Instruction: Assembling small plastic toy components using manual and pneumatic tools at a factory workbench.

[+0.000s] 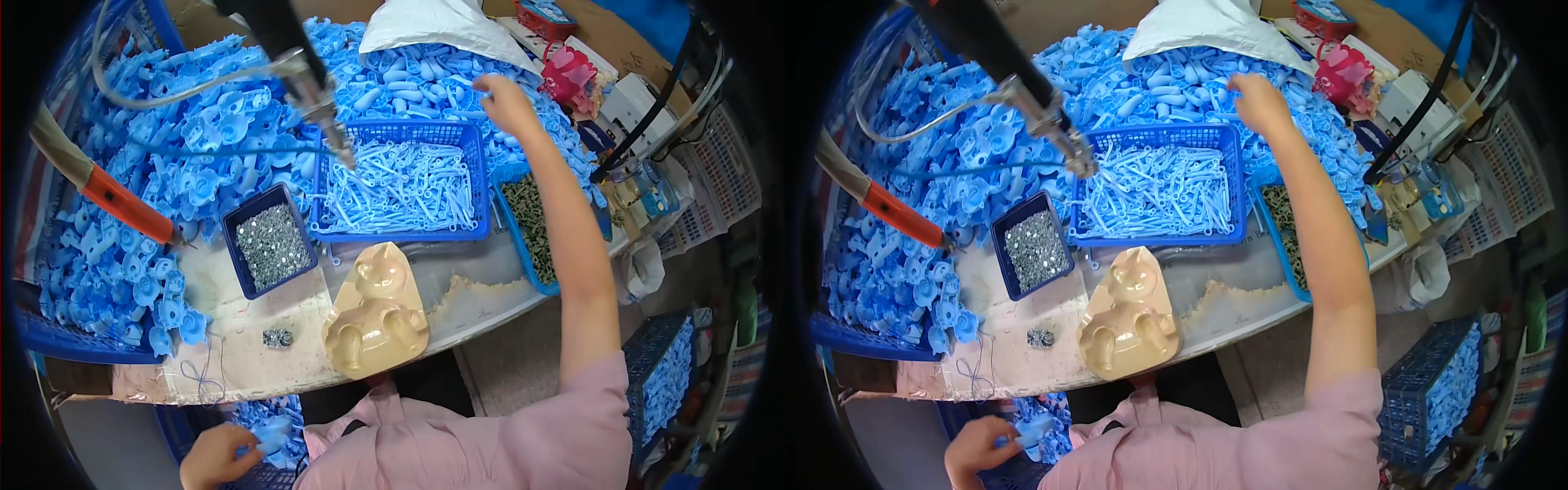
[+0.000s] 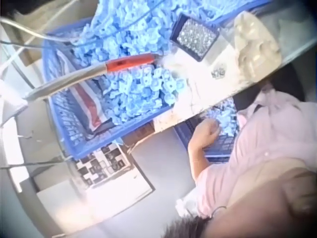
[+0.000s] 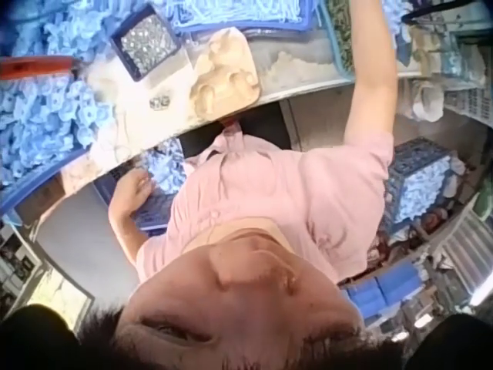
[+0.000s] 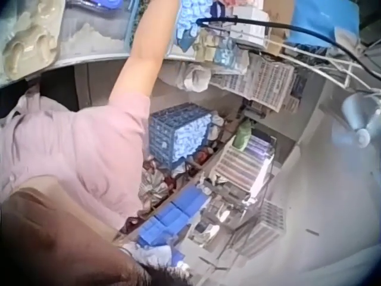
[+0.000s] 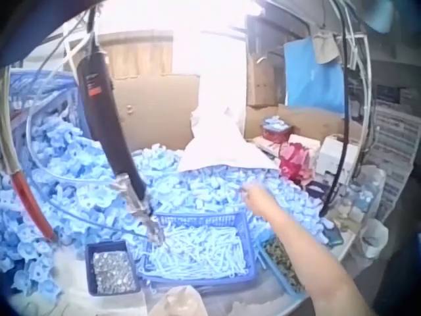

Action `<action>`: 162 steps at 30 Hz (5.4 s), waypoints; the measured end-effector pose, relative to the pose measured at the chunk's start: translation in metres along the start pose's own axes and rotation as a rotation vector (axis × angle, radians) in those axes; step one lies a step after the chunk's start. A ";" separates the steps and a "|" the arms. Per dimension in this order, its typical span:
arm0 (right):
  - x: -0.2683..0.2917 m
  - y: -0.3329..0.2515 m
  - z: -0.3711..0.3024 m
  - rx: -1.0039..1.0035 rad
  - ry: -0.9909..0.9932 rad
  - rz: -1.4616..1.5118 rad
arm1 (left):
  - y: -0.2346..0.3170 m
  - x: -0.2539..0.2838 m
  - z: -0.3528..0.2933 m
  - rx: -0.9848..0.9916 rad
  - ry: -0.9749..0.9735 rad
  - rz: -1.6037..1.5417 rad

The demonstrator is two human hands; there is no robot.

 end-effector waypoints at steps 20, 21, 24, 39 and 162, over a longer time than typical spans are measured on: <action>0.061 -0.128 -0.142 0.051 -0.736 0.780 | 0.187 0.037 0.160 -0.669 0.574 -0.251; 0.063 -0.151 -0.157 0.107 -0.754 0.783 | 0.198 0.033 0.176 -0.697 0.576 -0.217; 0.058 -0.161 -0.162 0.140 -0.899 0.843 | 0.207 0.017 0.202 -0.477 0.427 -0.116; -0.126 -0.015 0.080 0.010 -0.307 -0.196 | 0.153 0.003 0.182 -0.722 0.574 -0.227; -0.015 -0.134 -0.140 -0.145 -0.211 0.554 | 0.123 -0.018 0.167 -0.666 0.801 -0.159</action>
Point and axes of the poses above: each hand's wrist, its own z-axis towards the middle knuckle, its own x-axis out of the back of the hand, y = z × x, the point moved 3 cm from there along z, towards the middle knuckle, and after that the axes turned 7 degrees about -z, right-handed, at the moved point
